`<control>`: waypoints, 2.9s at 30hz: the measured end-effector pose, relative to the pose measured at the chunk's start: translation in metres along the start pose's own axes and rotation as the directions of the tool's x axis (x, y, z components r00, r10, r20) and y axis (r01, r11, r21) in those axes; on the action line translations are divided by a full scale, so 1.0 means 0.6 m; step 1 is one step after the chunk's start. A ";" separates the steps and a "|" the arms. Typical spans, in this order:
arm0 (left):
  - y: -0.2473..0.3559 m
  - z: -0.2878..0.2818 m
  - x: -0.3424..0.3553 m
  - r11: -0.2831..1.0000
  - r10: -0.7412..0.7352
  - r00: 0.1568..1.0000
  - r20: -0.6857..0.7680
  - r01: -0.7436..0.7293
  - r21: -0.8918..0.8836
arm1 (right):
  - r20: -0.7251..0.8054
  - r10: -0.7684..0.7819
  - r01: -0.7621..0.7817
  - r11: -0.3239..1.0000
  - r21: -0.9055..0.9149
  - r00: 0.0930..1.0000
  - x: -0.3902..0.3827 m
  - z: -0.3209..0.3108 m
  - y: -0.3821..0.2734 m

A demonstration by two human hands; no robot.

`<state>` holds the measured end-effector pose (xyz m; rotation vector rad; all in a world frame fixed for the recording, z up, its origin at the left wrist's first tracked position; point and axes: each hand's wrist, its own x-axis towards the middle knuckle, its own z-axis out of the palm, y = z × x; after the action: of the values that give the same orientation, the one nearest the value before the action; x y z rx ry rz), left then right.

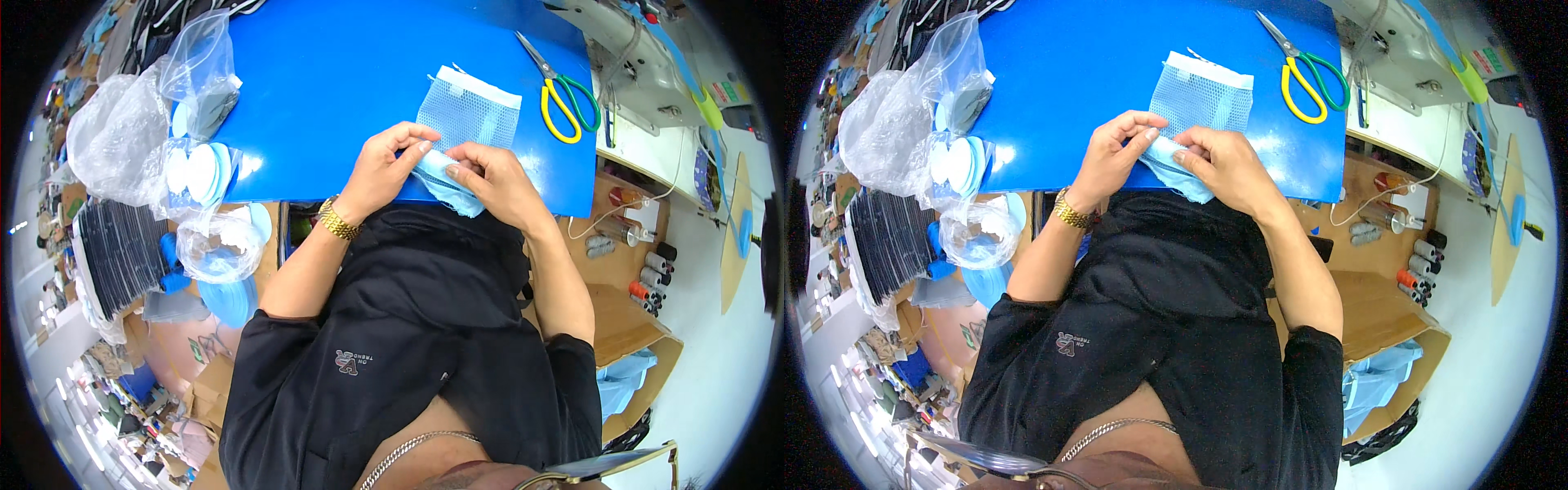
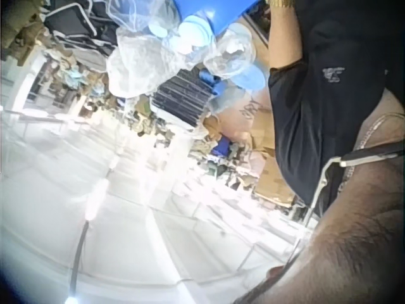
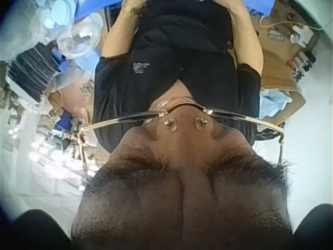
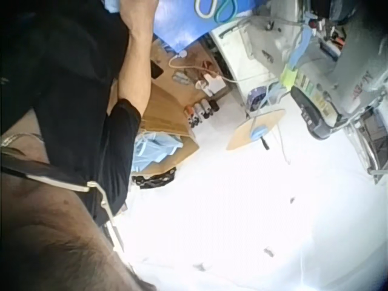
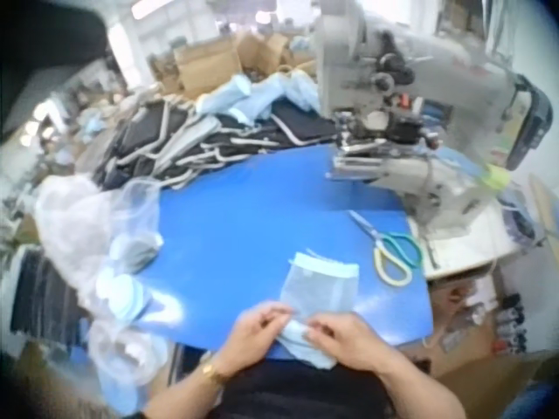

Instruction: Assembling and sewing light blue mesh pouches or bags using an industrial sewing machine.

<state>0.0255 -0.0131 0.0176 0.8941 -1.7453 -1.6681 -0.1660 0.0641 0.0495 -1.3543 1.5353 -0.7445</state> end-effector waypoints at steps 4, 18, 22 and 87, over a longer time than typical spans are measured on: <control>-0.003 -0.001 0.004 0.996 0.051 0.997 -0.065 -0.046 0.081 | -0.072 -0.140 0.139 0.990 -0.018 0.987 0.011 0.009 0.024; 0.021 -0.338 -0.198 0.900 0.210 0.615 -0.760 0.181 0.396 | -0.095 -0.021 0.034 0.991 0.129 0.995 0.031 0.017 0.012; 0.013 -0.457 -0.259 0.788 0.320 0.449 -0.834 0.363 0.498 | -0.094 -0.006 0.017 0.992 0.123 0.996 0.032 0.019 0.021; 0.043 -0.117 -0.051 0.903 -0.062 0.948 -0.311 -0.080 -0.423 | -0.336 -0.151 0.181 0.982 0.059 0.929 0.023 0.033 0.046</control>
<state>0.0970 -0.0330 0.0498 0.8796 -1.1017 -1.6991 -0.1585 0.0589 0.0138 -1.3531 1.6335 -1.1839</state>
